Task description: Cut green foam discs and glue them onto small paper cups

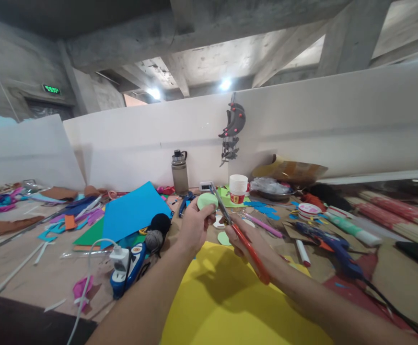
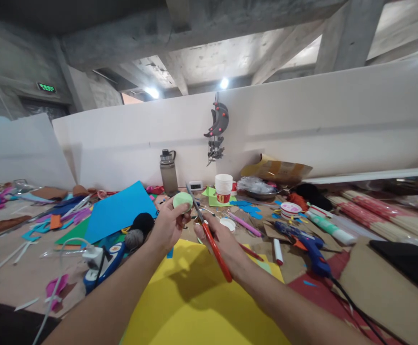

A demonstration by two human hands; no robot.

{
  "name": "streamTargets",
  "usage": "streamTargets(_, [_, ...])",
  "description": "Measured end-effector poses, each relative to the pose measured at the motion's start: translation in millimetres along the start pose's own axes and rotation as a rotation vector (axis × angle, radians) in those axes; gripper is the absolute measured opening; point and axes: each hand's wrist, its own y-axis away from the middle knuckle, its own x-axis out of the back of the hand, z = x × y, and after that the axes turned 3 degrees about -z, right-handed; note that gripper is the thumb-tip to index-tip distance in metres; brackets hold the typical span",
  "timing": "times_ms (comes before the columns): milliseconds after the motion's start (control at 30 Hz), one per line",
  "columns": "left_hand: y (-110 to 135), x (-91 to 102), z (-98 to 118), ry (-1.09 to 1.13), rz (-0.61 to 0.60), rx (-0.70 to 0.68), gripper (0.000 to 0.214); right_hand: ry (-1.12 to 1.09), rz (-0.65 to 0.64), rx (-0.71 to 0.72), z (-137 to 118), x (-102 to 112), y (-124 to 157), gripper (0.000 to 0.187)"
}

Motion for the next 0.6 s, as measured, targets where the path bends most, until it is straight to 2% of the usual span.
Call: streamTargets(600, [0.2,0.5,-0.2,-0.047,-0.01,-0.004,0.024,-0.058,0.045,-0.045,-8.6,-5.3,5.7,0.048])
